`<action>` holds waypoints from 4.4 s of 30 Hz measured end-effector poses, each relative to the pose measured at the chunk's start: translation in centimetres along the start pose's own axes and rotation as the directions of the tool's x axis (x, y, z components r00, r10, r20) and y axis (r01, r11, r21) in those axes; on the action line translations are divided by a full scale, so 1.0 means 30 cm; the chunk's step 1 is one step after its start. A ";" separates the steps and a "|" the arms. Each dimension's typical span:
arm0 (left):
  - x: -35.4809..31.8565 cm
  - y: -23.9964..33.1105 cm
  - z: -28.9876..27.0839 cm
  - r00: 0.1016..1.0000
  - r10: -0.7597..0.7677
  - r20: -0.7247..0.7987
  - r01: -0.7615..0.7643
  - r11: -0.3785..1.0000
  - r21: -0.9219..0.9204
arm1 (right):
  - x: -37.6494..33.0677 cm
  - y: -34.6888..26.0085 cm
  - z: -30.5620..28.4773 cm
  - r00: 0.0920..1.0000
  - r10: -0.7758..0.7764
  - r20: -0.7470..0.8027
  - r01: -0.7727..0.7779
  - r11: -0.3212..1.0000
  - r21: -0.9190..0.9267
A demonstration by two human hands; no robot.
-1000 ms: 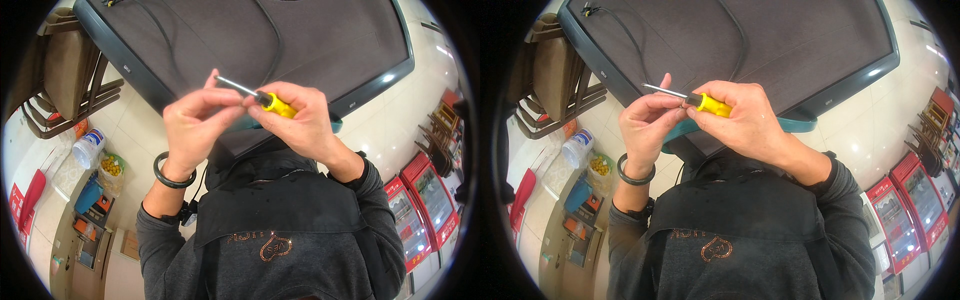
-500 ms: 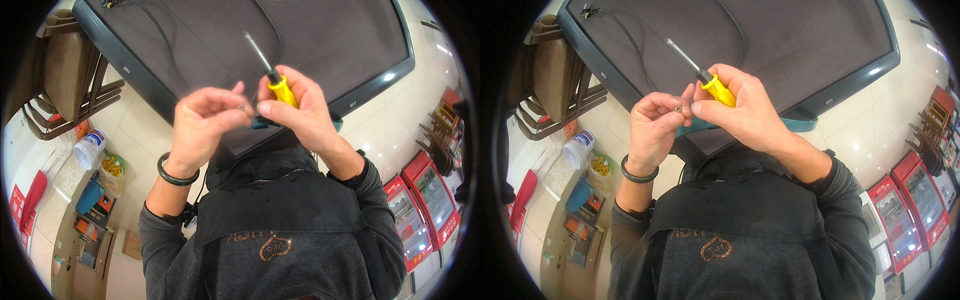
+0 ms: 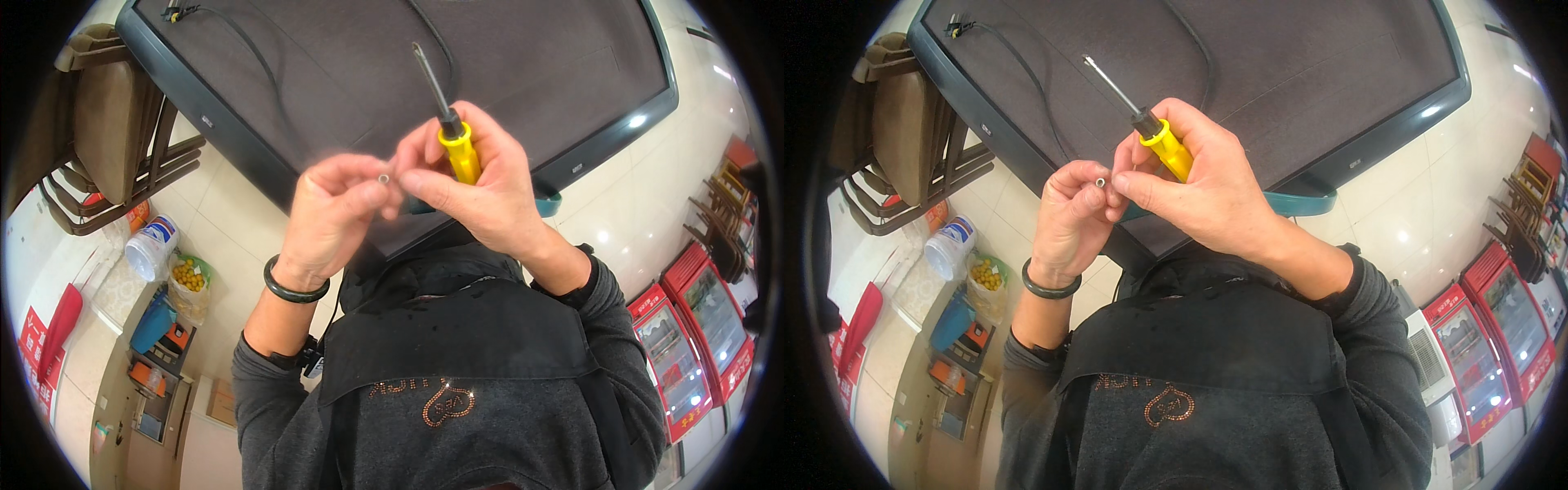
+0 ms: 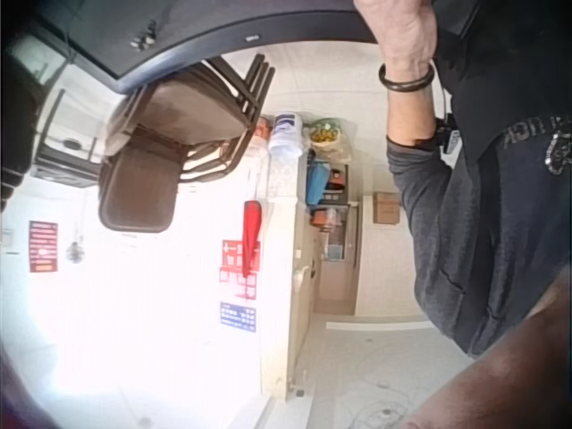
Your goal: The person manipulates a green cable, then uses a yellow-handled screwdriver to remove a small metal ring from the cable end. The person walks between a kitchen area and a dining area while handling the cable and tool.
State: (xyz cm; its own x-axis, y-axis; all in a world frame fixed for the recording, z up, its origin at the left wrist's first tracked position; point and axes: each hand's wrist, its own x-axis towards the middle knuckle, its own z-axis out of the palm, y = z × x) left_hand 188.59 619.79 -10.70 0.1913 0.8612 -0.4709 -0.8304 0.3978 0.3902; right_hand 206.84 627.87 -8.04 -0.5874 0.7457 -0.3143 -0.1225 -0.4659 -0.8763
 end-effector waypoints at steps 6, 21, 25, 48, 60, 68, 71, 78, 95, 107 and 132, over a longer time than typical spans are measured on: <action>-0.002 -0.007 -0.005 1.000 0.005 0.014 -0.005 1.000 -0.003 | -0.001 0.001 -0.004 1.000 -0.003 0.005 0.003 0.998 -0.068; -0.004 -0.007 -0.003 1.000 0.000 0.020 0.000 1.000 -0.008 | -0.004 0.005 -0.003 1.000 -0.017 0.007 0.017 0.998 -0.054; -0.004 -0.001 0.000 1.000 -0.013 0.017 0.013 1.000 0.018 | -0.005 0.004 -0.002 1.000 -0.016 -0.004 0.016 0.997 -0.070; 0.012 0.012 0.013 0.996 0.080 0.042 -0.087 0.968 0.236 | -0.035 -0.065 -0.113 0.988 -0.151 0.026 0.138 0.803 -0.579; 0.013 0.015 -0.002 0.995 0.097 0.026 -0.101 0.967 0.234 | -0.053 -0.069 -0.144 0.987 -0.146 0.061 0.148 0.725 -0.673; 0.015 0.019 -0.032 0.988 0.156 0.005 -0.155 0.975 0.159 | -0.022 0.028 -0.289 0.991 -0.081 -0.108 -0.076 0.327 -0.942; 0.011 0.015 -0.034 0.989 0.145 0.002 -0.145 0.982 0.118 | -0.021 0.063 -0.322 0.990 -0.012 -0.142 -0.135 0.237 -0.962; 0.002 0.015 -0.020 0.989 0.146 -0.002 -0.144 0.981 0.126 | -0.024 0.124 -0.388 0.985 -0.046 -0.165 -0.160 0.092 -0.983; -0.046 0.007 0.026 0.989 0.134 0.067 -0.141 0.983 0.120 | -0.113 0.061 -0.291 0.980 -0.146 -0.134 -0.053 0.457 -0.888; -0.067 -0.010 0.044 0.986 0.130 0.103 -0.135 0.989 0.052 | -0.158 0.047 -0.260 0.977 -0.194 -0.085 0.024 0.501 -0.865; -0.385 -0.264 -0.001 0.955 0.284 -0.080 -0.255 0.931 0.261 | -0.320 0.158 -0.258 0.922 -0.387 0.014 0.170 0.372 -0.912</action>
State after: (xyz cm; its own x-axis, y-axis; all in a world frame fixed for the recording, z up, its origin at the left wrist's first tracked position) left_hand 192.93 606.68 -8.38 -0.0953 0.9105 -0.4024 -0.6855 0.2330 0.6897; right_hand 218.11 622.19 -11.99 -0.5050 0.8614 0.0543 0.5845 0.3877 -0.7128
